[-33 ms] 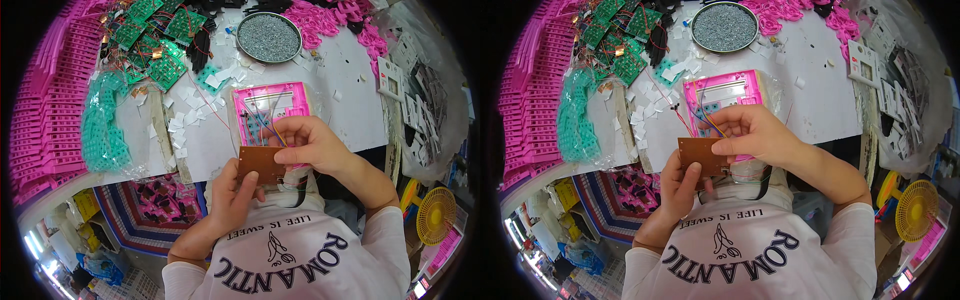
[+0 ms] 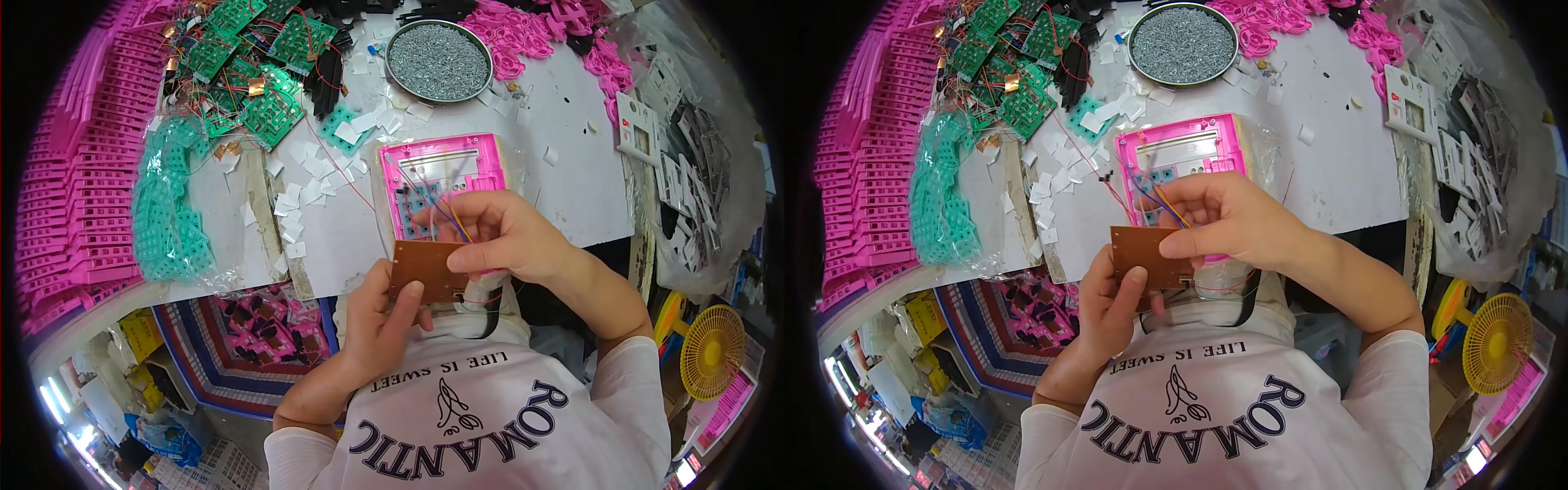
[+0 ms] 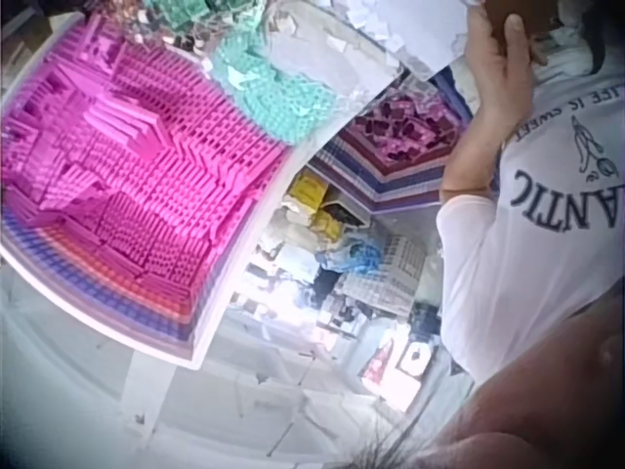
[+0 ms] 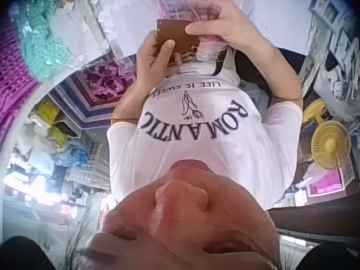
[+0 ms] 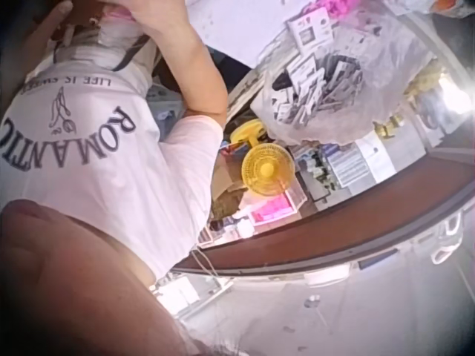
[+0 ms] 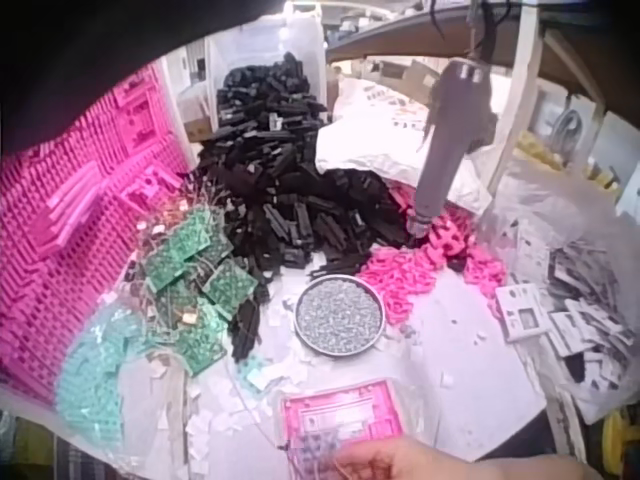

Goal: Assembling small components into a pink tray and sliding them into a plastic packaging sleeve.

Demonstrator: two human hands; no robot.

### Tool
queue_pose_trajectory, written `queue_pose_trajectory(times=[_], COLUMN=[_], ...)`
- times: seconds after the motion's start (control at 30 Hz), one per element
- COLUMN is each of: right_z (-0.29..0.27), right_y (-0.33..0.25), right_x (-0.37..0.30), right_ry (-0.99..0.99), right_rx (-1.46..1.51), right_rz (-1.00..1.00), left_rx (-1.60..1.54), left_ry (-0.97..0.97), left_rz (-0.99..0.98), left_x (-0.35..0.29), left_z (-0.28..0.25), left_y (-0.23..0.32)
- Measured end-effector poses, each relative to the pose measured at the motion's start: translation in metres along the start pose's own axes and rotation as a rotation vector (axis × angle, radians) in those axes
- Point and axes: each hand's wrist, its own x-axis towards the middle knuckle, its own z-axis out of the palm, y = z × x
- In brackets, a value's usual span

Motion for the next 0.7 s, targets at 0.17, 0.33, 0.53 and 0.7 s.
queue_pose_trajectory(times=[0.17,0.33,0.53,0.7], right_z=[-0.008,-0.026,-0.028,-0.021], right_y=[0.004,-0.012,-0.019,-0.008], right_x=[0.009,0.017,0.045,0.058], right_ry=[-0.013,0.135,0.086,0.15], right_rx=[-0.536,-0.644,-0.84,-1.103], right_rz=[-0.269,-0.32,-0.232,-0.485], left_rx=[0.045,-0.366,-0.286,-0.187], left_ry=[-0.187,-0.191,-0.223,-0.222], left_rz=[-0.063,-0.302,-0.184,-0.183], left_x=[-0.006,-0.014,-0.016,-0.025], left_z=[-0.006,-0.006,-0.009,-0.016], left_y=[-0.004,-0.006,-0.011,-0.004])
